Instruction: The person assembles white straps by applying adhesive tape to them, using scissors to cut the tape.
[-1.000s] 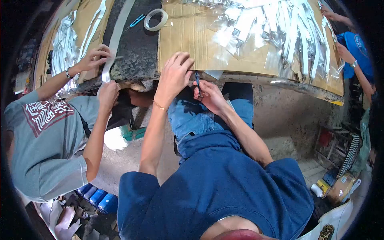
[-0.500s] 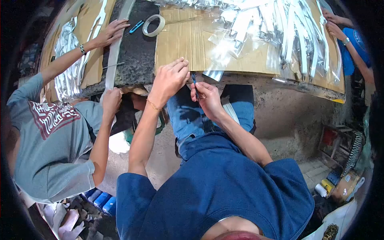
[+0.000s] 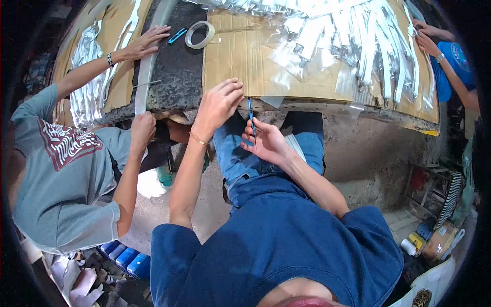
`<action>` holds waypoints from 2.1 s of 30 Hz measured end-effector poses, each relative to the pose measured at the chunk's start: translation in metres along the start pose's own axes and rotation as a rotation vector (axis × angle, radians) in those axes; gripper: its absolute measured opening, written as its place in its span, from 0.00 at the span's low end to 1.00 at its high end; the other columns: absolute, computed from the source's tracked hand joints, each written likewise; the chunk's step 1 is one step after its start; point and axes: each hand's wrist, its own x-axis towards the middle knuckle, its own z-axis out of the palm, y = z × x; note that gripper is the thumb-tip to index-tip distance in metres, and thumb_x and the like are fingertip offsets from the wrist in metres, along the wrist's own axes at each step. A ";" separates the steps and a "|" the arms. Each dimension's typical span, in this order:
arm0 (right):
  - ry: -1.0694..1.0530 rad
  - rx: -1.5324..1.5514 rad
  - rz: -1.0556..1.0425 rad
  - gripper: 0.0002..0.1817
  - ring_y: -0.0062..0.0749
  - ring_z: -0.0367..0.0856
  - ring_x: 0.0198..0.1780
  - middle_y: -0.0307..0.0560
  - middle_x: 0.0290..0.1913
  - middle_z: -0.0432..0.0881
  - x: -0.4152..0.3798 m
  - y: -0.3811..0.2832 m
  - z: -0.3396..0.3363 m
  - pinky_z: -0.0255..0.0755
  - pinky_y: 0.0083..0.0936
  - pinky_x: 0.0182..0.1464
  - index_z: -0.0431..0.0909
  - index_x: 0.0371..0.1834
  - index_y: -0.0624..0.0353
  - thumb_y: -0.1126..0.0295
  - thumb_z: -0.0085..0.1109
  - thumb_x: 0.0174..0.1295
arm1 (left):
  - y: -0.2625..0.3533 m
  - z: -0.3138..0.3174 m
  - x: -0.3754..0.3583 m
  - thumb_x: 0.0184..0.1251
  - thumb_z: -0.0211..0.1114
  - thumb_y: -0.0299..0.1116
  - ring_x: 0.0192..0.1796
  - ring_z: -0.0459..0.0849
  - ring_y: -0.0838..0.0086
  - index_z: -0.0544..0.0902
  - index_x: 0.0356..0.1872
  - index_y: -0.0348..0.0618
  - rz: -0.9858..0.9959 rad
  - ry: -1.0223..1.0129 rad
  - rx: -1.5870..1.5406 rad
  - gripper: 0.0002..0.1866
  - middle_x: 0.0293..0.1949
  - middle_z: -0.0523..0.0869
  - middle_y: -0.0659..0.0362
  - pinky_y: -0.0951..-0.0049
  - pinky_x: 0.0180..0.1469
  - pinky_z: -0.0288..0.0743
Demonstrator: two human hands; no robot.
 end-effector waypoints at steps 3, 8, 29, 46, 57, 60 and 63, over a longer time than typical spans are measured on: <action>-0.048 0.018 0.053 0.11 0.27 0.78 0.42 0.36 0.35 0.80 0.006 -0.005 -0.007 0.72 0.33 0.53 0.79 0.43 0.52 0.59 0.51 0.74 | 0.002 0.004 -0.006 0.56 0.70 0.25 0.55 0.85 0.57 0.84 0.38 0.39 0.072 0.020 0.080 0.09 0.46 0.87 0.54 0.62 0.56 0.81; -0.085 -0.347 -0.163 0.13 0.18 0.77 0.31 0.40 0.36 0.82 0.012 -0.028 0.015 0.74 0.17 0.38 0.79 0.50 0.58 0.62 0.52 0.74 | 0.002 -0.006 -0.002 0.58 0.70 0.25 0.54 0.85 0.56 0.82 0.42 0.38 0.111 -0.004 0.067 0.11 0.46 0.87 0.50 0.61 0.56 0.81; -0.211 -0.240 0.157 0.19 0.14 0.63 0.16 0.37 0.21 0.73 -0.055 -0.038 -0.026 0.55 0.14 0.16 0.73 0.60 0.66 0.65 0.50 0.74 | 0.071 0.047 -0.076 0.77 0.57 0.39 0.48 0.86 0.65 0.76 0.55 0.30 -1.113 0.134 -1.511 0.19 0.45 0.86 0.48 0.69 0.51 0.82; 0.228 -0.682 -0.326 0.16 0.29 0.84 0.40 0.49 0.44 0.85 -0.046 -0.026 -0.072 0.78 0.22 0.44 0.75 0.61 0.64 0.72 0.52 0.73 | 0.073 0.142 -0.120 0.72 0.60 0.23 0.52 0.84 0.61 0.78 0.49 0.38 -1.019 0.624 -1.851 0.08 0.49 0.85 0.50 0.60 0.54 0.82; 0.079 -1.730 -0.544 0.19 0.52 0.79 0.57 0.60 0.57 0.79 -0.033 -0.063 -0.051 0.73 0.35 0.58 0.73 0.64 0.59 0.69 0.55 0.71 | 0.091 0.126 -0.081 0.77 0.56 0.28 0.49 0.85 0.72 0.75 0.56 0.34 -1.070 0.564 -1.227 0.12 0.51 0.85 0.50 0.72 0.46 0.84; 0.100 -1.771 -0.535 0.18 0.47 0.80 0.51 0.56 0.50 0.80 -0.039 -0.059 -0.055 0.73 0.35 0.56 0.74 0.61 0.61 0.68 0.56 0.71 | 0.092 0.135 -0.082 0.78 0.54 0.28 0.46 0.84 0.73 0.74 0.57 0.34 -1.099 0.509 -1.174 0.13 0.50 0.85 0.51 0.73 0.44 0.84; 0.125 -1.803 -0.688 0.11 0.44 0.81 0.41 0.54 0.43 0.80 -0.048 -0.052 -0.048 0.76 0.33 0.43 0.80 0.50 0.62 0.71 0.60 0.67 | 0.095 0.150 -0.088 0.74 0.57 0.25 0.41 0.84 0.74 0.73 0.58 0.32 -1.212 0.577 -1.344 0.14 0.44 0.85 0.52 0.74 0.41 0.82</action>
